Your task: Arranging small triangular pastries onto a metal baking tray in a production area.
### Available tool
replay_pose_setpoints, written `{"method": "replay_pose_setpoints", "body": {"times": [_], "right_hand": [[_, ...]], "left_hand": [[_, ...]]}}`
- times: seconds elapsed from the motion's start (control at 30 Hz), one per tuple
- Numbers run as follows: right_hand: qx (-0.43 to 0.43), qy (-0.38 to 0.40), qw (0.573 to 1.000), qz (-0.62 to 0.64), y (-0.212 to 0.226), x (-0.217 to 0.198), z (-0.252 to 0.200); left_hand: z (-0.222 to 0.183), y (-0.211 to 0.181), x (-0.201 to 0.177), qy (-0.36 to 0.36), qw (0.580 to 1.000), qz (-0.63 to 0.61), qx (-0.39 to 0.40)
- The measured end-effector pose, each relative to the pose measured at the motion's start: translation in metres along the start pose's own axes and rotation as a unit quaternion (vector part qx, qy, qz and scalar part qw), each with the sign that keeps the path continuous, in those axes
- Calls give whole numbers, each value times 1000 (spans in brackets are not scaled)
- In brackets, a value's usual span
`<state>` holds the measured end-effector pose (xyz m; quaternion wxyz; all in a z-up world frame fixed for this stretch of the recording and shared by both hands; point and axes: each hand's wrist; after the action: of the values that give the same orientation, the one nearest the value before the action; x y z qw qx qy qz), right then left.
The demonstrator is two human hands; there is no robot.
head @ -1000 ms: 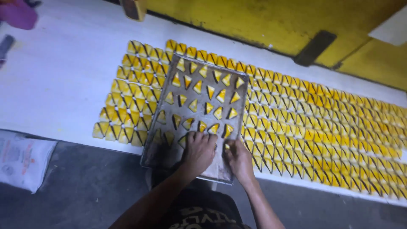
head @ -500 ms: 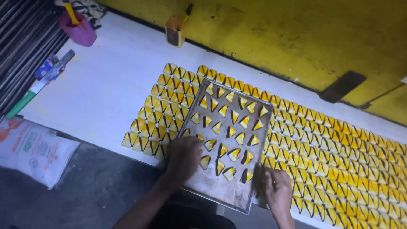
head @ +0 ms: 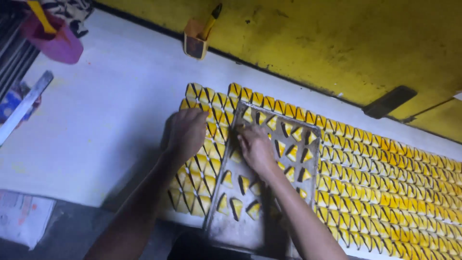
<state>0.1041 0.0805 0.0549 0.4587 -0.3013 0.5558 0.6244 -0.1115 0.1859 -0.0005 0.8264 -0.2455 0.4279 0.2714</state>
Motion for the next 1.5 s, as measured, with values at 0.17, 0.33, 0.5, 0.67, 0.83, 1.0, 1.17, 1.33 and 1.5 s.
{"method": "replay_pose_setpoints", "body": {"times": [0.17,0.33,0.5,0.67,0.83,1.0,1.17,1.33,1.5], "right_hand": [[50,14,995,-87,-28,90,76],[100,82,969,-210,-10,94,88],[135,83,964,-215,-18,105,96],[151,72,976,-139,-20,106,118],[126,237,955,-126,28,108,169],[164,275,947,0,33,93,174],[175,253,950,54,49,77,160],[108,204,944,234,73,-25,104],[156,187,918,314,65,-68,-31]], "left_hand": [[71,31,64,126,987,-94,34],[111,45,147,312,940,-138,10],[126,47,76,314,928,-198,39],[127,83,-2,339,919,-198,39],[110,131,56,361,912,-184,-65],[109,124,-8,354,907,-216,-74],[103,110,-17,344,909,-225,-76],[87,53,-60,173,891,-404,-115],[8,-72,-116,172,835,-484,-197]]}}
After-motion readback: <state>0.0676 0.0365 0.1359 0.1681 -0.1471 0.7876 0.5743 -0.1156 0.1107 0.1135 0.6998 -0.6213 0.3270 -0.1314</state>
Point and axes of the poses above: each hand's wrist, its own z-axis towards the middle knuckle, its own x-axis out of the palm, y = z × x, and after that the axes turned 9 degrees about x, right-handed
